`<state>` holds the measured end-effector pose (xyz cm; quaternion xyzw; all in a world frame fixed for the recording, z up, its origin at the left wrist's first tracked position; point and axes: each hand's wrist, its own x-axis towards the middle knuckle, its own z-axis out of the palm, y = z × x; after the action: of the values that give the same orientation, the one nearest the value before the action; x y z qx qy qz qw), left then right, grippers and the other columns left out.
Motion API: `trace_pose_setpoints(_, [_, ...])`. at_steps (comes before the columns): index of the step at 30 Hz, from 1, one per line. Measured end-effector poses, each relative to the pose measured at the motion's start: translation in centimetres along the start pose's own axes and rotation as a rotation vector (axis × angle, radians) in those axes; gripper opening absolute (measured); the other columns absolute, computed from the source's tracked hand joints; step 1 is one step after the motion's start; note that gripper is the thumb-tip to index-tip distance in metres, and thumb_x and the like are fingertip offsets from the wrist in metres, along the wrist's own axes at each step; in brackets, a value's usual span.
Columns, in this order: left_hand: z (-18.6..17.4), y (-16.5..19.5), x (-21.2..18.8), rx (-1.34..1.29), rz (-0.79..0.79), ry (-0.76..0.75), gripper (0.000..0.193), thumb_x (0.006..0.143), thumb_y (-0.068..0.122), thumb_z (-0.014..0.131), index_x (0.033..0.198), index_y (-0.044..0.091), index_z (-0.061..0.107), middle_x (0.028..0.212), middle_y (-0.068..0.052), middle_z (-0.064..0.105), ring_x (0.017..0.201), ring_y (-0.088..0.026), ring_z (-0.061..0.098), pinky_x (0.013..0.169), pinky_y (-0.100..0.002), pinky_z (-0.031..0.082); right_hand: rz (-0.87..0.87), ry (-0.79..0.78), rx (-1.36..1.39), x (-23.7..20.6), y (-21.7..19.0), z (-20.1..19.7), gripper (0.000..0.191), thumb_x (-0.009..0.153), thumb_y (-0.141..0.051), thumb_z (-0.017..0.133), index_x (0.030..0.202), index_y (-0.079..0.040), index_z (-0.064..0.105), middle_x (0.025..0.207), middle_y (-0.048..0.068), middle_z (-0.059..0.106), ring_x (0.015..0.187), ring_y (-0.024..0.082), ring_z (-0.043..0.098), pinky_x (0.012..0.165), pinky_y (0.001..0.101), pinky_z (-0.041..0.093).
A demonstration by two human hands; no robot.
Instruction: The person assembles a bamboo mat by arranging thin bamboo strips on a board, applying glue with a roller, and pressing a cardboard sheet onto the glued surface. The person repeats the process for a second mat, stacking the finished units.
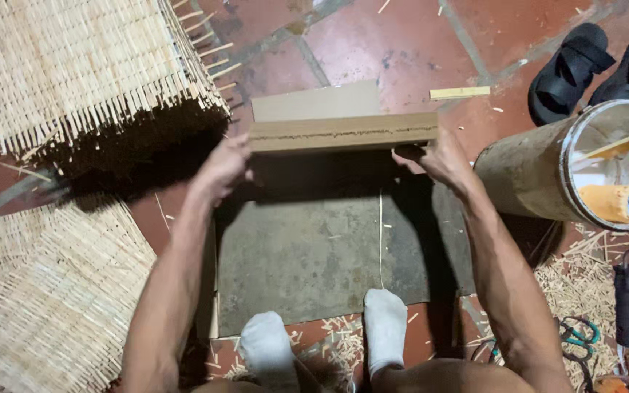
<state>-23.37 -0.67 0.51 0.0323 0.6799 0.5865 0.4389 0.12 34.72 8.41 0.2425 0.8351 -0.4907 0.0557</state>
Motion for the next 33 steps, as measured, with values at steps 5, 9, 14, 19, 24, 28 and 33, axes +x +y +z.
trace_pose_setpoints(5, [0.3, 1.4, -0.1, -0.259, -0.156, -0.095, 0.044, 0.101, 0.039, 0.064, 0.123, 0.002, 0.058, 0.088, -0.007, 0.066, 0.062, -0.015, 0.06, 0.048, -0.031, 0.051, 0.218, -0.062, 0.443, -0.7, 0.0, -2.0, 0.047, 0.089, -0.019, 0.072, 0.134, -0.008, 0.063, 0.106, 0.017, 0.074, 0.075, 0.018, 0.069, 0.058, 0.0314, 0.056])
trace_pose_setpoints(9, [2.1, 1.6, -1.5, -0.037, -0.17, -0.021, 0.063, 0.091, 0.023, 0.079, 0.144, 0.0, 0.054, 0.1, -0.007, 0.059, 0.072, -0.011, 0.055, 0.056, -0.028, 0.054, 0.337, -0.068, 0.68, -0.3, 3.5, -1.1, 0.058, 0.091, -0.026, 0.071, 0.138, 0.005, 0.059, 0.113, 0.013, 0.07, 0.087, 0.017, 0.072, 0.064, 0.0321, 0.059])
trace_pose_setpoints(14, [2.9, 3.0, -3.8, -0.039, -0.067, -0.03, 0.087, 0.076, 0.01, 0.08, 0.15, 0.0, 0.035, 0.118, -0.013, 0.072, 0.093, -0.011, 0.075, 0.077, -0.024, 0.062, 0.268, -0.102, 0.605, 0.5, 6.0, -0.3, 0.08, 0.079, -0.017, 0.084, 0.149, -0.004, 0.048, 0.113, 0.013, 0.073, 0.09, 0.02, 0.066, 0.071, 0.0335, 0.052])
trace_pose_setpoints(19, [3.3, 7.9, -5.0, 0.214, 0.23, 0.014, 0.073, 0.083, 0.003, 0.082, 0.152, -0.003, 0.058, 0.111, -0.019, 0.07, 0.082, -0.013, 0.063, 0.075, -0.026, 0.055, -0.099, -0.045, 0.304, 2.6, 3.5, -2.7, 0.072, 0.074, -0.013, 0.088, 0.14, 0.002, 0.064, 0.127, 0.011, 0.074, 0.117, 0.022, 0.069, 0.103, 0.0328, 0.053])
trace_pose_setpoints(24, [3.6, 9.8, -6.0, 0.138, 0.242, 0.145, 0.069, 0.075, -0.004, 0.077, 0.14, 0.004, 0.052, 0.116, -0.008, 0.072, 0.09, -0.019, 0.077, 0.071, -0.039, 0.063, -0.356, 0.099, 0.121, 4.2, 1.3, -3.3, 0.06, 0.08, -0.026, 0.087, 0.128, 0.0, 0.062, 0.122, 0.017, 0.07, 0.113, 0.028, 0.068, 0.092, 0.0422, 0.057])
trace_pose_setpoints(28, [3.9, 6.1, -5.2, 0.355, 0.489, 0.148, 0.048, 0.089, -0.004, 0.074, 0.133, 0.002, 0.055, 0.126, -0.011, 0.07, 0.109, -0.025, 0.073, 0.084, -0.04, 0.062, -0.468, 0.065, 0.07, 4.4, 1.8, -1.0, 0.04, 0.1, -0.028, 0.08, 0.126, 0.0, 0.067, 0.126, 0.014, 0.073, 0.116, 0.024, 0.072, 0.09, 0.0388, 0.06])
trace_pose_setpoints(33, [3.1, 2.7, -2.8, 0.592, 0.596, 0.184, 0.048, 0.089, -0.01, 0.062, 0.135, 0.005, 0.062, 0.117, -0.011, 0.075, 0.105, -0.026, 0.076, 0.09, -0.035, 0.066, -0.341, 0.197, 0.013, 4.3, 3.1, 1.2, 0.042, 0.094, -0.022, 0.082, 0.123, 0.004, 0.066, 0.111, 0.012, 0.075, 0.1, 0.018, 0.068, 0.084, 0.0332, 0.057])
